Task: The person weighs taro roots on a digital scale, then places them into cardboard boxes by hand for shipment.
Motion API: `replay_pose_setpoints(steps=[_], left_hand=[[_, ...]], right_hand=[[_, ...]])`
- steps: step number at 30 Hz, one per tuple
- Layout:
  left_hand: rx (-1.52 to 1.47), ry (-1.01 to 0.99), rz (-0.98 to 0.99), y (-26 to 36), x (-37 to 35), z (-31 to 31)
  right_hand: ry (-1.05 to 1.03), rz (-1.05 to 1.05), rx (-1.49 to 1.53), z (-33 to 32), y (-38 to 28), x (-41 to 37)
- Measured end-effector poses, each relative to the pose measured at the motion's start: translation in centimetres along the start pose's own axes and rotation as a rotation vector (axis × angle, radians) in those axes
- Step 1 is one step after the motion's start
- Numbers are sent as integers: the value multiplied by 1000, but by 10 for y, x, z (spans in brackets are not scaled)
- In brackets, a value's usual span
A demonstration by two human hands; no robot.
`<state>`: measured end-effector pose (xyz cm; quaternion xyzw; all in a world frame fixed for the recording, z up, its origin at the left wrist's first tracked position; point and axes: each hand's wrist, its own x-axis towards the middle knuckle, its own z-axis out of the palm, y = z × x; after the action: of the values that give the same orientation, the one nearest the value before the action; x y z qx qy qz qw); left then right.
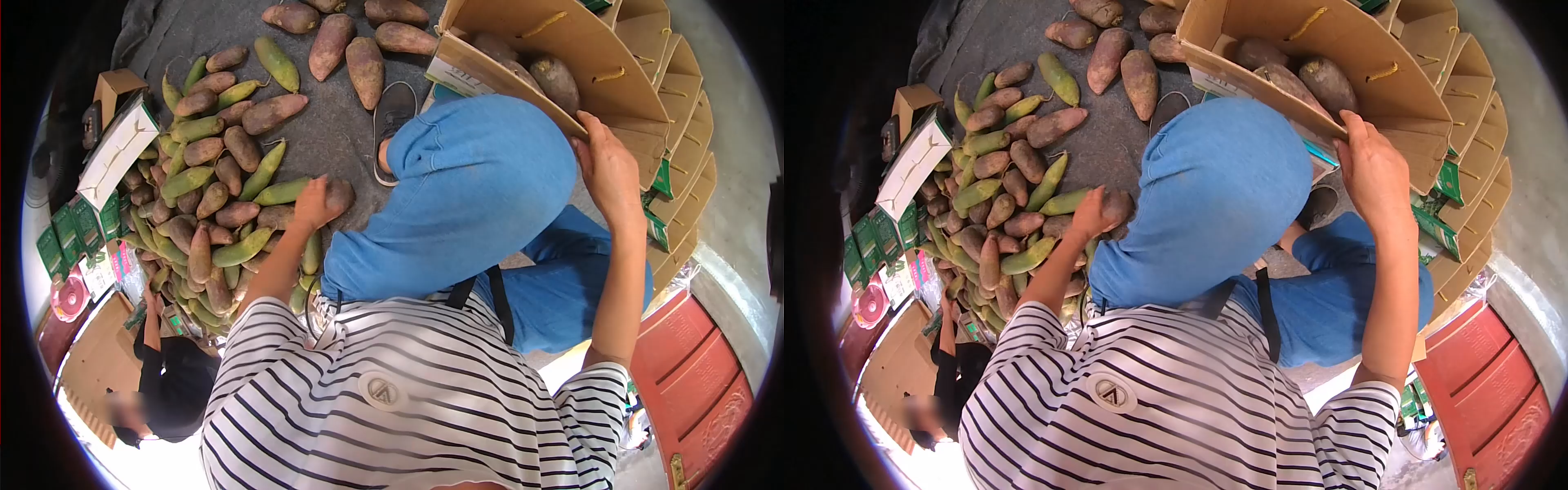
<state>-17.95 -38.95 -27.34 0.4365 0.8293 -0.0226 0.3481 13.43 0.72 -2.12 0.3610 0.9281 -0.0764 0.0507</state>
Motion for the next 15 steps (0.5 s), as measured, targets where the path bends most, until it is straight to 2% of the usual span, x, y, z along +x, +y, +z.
replay_pose_setpoints(steps=[2,5,9,13,15], left_hand=[[153,-85,-36,44,0,-13],[316,-201,-114,52,18,13],[268,-184,-217,45,32,29],[166,-6,-329,31,27,25],[122,89,-357,26,19,16]], right_hand=[[3,-1,16,1,-1,1],[6,-7,29,2,0,2],[-32,44,79,-2,-1,0],[-58,50,79,-3,0,0],[4,12,54,4,4,-1]])
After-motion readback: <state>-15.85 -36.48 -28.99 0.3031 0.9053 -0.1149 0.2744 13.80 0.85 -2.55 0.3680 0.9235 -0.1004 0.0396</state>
